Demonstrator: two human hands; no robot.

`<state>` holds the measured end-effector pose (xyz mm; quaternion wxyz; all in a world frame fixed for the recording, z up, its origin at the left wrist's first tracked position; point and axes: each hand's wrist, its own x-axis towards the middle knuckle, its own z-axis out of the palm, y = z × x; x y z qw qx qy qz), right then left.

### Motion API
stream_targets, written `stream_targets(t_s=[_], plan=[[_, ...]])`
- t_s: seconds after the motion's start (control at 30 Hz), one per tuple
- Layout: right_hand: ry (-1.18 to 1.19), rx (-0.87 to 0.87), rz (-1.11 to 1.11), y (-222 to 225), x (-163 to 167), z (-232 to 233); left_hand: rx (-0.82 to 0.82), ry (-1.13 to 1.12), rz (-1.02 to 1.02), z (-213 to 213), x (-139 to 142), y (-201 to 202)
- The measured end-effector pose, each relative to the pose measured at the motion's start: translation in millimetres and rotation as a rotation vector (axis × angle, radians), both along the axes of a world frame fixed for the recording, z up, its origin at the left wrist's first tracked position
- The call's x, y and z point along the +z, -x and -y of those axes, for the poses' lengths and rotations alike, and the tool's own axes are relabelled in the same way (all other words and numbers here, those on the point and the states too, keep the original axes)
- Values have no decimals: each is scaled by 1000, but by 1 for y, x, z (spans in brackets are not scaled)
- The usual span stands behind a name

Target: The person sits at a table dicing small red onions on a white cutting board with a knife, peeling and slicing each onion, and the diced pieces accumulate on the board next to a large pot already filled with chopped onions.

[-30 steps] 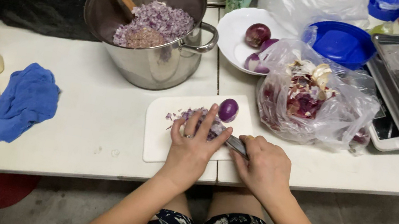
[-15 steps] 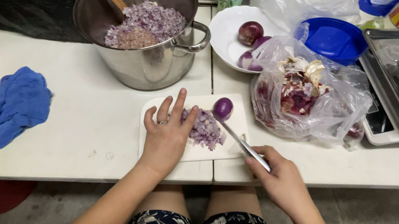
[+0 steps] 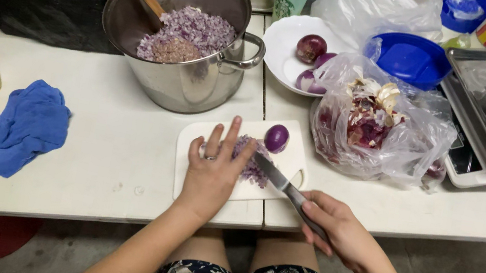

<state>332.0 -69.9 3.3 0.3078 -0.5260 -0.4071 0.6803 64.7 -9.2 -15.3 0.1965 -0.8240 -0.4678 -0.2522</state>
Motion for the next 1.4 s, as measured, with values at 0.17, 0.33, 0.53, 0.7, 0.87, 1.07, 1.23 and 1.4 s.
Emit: stream_targets(t_s=[0.17, 0.33, 0.53, 0.7, 0.87, 1.07, 1.23, 1.4], plan=[[-106, -49, 287, 7, 14, 18, -16, 335, 404, 4, -8, -1], [-874, -61, 769, 46, 9, 31, -345, 1110, 1635, 1, -12, 2], [-720, -1, 853, 54, -13, 19, -355, 1317, 1960, 7, -4, 14], [-761, -72, 534, 17, -38, 15, -330, 922, 1439, -5, 14, 9], [-336, -252, -41, -12, -53, 3, -37, 505, 513, -44, 36, -26], [-339, -392, -221, -16, -67, -10, 77, 475, 50, -85, 31, -70], [-403, -328, -188, -24, -70, -1, 137, 555, 114, -95, 29, -77], [-280, -235, -115, -33, -53, 5, 83, 491, 565, -80, 43, -37]])
